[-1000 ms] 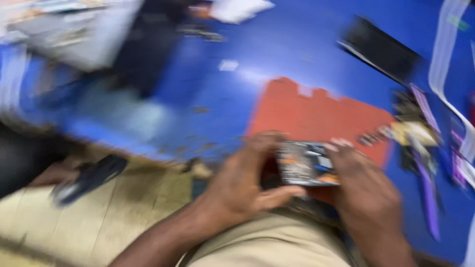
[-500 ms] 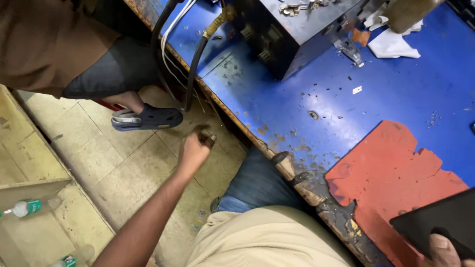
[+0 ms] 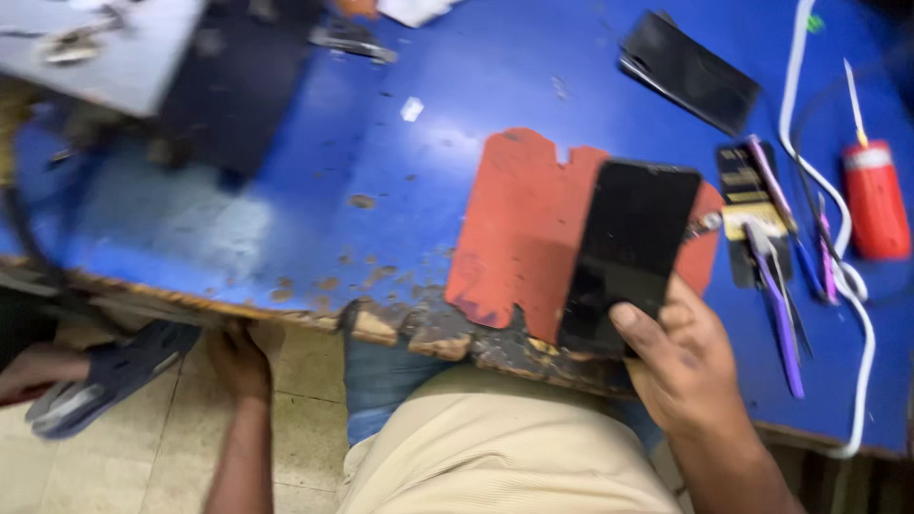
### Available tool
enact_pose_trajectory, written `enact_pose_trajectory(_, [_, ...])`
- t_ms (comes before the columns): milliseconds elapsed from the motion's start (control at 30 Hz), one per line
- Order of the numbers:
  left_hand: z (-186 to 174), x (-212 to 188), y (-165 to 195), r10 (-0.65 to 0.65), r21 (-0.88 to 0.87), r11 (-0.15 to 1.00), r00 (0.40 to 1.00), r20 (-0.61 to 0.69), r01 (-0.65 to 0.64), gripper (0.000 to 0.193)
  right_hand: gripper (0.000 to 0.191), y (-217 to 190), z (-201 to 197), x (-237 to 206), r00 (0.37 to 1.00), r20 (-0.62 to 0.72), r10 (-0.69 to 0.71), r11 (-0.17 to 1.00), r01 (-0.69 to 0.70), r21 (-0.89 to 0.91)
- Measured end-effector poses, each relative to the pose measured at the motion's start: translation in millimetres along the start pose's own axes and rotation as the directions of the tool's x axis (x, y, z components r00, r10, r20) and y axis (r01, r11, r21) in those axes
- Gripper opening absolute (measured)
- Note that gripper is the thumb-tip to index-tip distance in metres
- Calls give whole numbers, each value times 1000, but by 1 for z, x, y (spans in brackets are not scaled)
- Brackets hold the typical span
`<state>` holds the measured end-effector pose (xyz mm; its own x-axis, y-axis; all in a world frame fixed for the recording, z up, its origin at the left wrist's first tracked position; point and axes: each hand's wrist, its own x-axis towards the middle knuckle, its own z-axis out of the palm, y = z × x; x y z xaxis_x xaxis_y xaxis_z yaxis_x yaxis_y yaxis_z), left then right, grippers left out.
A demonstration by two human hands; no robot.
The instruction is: The person pries open a smartphone on a repair mat, plugs a charging cable into it, then uses a heated tool on a small circuit board and removes components from it. They then peel the back cover off the phone chassis and work on the exposed internals by hand.
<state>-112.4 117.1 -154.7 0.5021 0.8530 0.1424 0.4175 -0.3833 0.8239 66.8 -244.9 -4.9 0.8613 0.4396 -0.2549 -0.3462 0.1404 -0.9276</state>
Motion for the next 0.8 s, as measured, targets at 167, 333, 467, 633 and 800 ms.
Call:
enact_pose_trajectory(167, [21, -66, 20, -129, -154, 973, 962, 241, 169, 32, 45, -16, 19, 10, 999, 40, -23, 1000, 24, -15])
enact_pose_trajectory(333, [12, -95, 20, -433, -134, 854, 829, 352, 503, 26, 43, -7, 10, 11, 999, 34, 3, 999, -4, 35])
enact_pose_trajectory(467, [-15, -104, 26, -404, -431, 725, 839, 365, 537, 21, 36, -8, 3, 9, 997, 56, -47, 995, 42, 96])
enact_pose_trajectory(633, [-32, -109, 93, 94, -744, 375, 776, 624, 553, 11, 33, -15, 3, 13, 995, 95, -13, 982, -6, 189])
enact_pose_trajectory(800, [-5, -98, 159, 209, -810, 311, 796, 568, 497, 10, 34, -19, 10, 11, 992, 121, 16, 948, -53, 314])
